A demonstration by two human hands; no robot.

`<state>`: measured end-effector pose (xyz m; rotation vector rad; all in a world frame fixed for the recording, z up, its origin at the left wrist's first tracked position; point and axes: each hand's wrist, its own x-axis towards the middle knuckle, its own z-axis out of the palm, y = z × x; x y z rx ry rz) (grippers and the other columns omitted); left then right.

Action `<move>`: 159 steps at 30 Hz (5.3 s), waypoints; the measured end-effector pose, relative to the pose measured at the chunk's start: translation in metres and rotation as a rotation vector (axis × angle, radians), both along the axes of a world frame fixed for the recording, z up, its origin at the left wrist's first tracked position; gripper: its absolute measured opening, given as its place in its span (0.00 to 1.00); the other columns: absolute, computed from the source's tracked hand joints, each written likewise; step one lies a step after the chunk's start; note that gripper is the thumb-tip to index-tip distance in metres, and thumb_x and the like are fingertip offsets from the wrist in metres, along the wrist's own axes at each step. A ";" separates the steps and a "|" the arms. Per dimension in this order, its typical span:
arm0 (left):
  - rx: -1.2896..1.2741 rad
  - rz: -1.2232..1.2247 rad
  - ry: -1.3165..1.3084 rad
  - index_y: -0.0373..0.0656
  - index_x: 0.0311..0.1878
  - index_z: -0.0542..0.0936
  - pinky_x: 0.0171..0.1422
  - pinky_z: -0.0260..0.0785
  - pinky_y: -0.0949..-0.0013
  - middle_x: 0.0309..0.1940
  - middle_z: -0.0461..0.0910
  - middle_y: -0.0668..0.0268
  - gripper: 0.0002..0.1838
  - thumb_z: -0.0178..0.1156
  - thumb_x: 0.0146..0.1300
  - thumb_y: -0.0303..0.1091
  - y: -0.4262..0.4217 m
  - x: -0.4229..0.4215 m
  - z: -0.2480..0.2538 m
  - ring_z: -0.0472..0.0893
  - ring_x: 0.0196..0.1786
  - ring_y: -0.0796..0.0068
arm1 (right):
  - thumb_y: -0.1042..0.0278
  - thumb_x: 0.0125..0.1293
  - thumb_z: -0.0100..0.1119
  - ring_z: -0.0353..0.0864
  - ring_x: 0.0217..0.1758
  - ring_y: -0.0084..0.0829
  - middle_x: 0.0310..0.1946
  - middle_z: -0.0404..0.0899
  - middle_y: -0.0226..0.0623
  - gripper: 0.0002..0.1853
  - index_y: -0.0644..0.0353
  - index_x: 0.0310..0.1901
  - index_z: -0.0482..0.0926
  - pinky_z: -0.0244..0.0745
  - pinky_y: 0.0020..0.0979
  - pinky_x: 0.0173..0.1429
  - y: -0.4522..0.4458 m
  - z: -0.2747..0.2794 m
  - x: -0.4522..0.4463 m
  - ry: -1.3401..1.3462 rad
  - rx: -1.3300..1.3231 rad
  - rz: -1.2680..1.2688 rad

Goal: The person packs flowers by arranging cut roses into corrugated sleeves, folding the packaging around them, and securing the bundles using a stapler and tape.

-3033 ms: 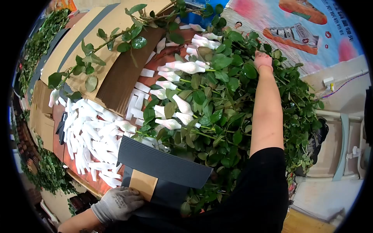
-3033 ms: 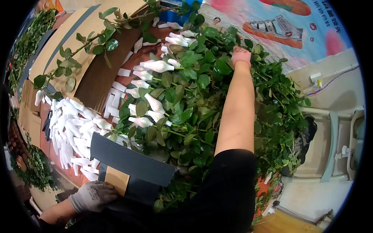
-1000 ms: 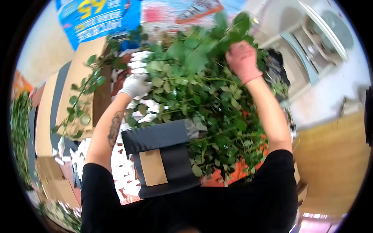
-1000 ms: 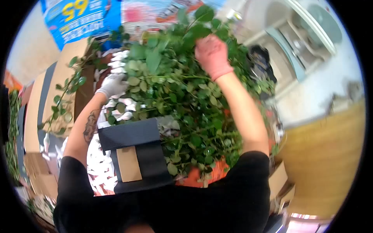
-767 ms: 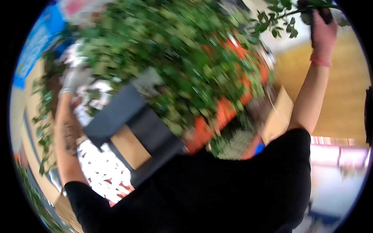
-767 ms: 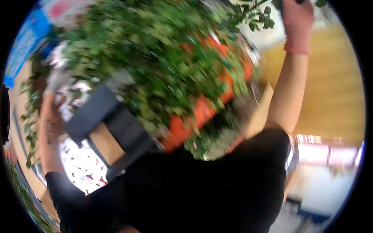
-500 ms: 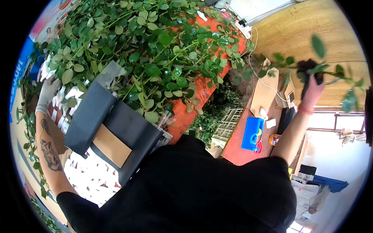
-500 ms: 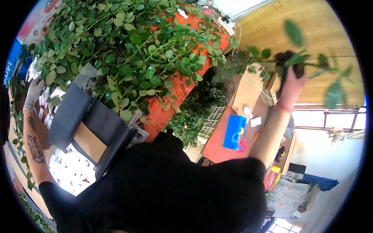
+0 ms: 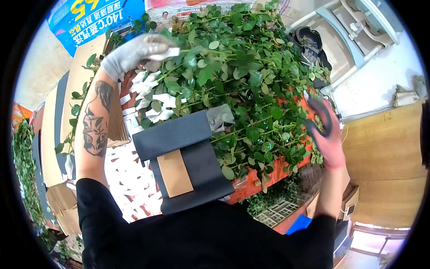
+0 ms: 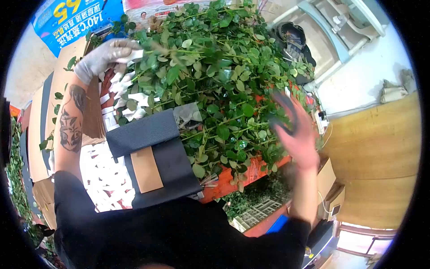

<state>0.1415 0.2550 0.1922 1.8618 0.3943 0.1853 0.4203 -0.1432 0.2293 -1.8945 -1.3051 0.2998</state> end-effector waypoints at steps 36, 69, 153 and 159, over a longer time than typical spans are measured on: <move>1.056 0.364 0.693 0.46 0.42 0.80 0.49 0.74 0.57 0.41 0.81 0.53 0.17 0.60 0.50 0.43 0.056 0.017 -0.126 0.82 0.45 0.56 | 0.81 0.58 0.51 0.73 0.61 0.43 0.59 0.72 0.46 0.28 0.58 0.63 0.66 0.71 0.38 0.63 0.346 -0.005 -0.020 -1.155 0.168 0.291; -0.647 0.158 0.102 0.37 0.41 0.76 0.30 0.75 0.73 0.26 0.78 0.65 0.12 0.57 0.63 0.37 0.075 -0.014 -0.034 0.79 0.26 0.76 | 0.70 0.56 0.59 0.76 0.53 0.49 0.48 0.78 0.52 0.25 0.60 0.58 0.70 0.72 0.40 0.56 0.354 -0.022 -0.040 -0.771 0.030 0.590; 0.600 0.068 0.270 0.36 0.48 0.76 0.58 0.67 0.59 0.47 0.76 0.52 0.26 0.59 0.57 0.50 -0.330 -0.140 -0.109 0.75 0.53 0.54 | 0.67 0.55 0.55 0.74 0.52 0.40 0.50 0.73 0.47 0.23 0.64 0.54 0.70 0.71 0.38 0.54 0.037 0.016 -0.145 -1.482 -0.057 0.490; 0.414 0.008 0.537 0.35 0.45 0.79 0.58 0.69 0.60 0.44 0.80 0.51 0.26 0.54 0.60 0.52 -0.324 -0.130 -0.111 0.78 0.52 0.55 | 0.68 0.58 0.51 0.74 0.51 0.41 0.48 0.73 0.46 0.21 0.61 0.54 0.71 0.70 0.36 0.54 0.059 -0.090 -0.194 -1.300 -0.268 0.645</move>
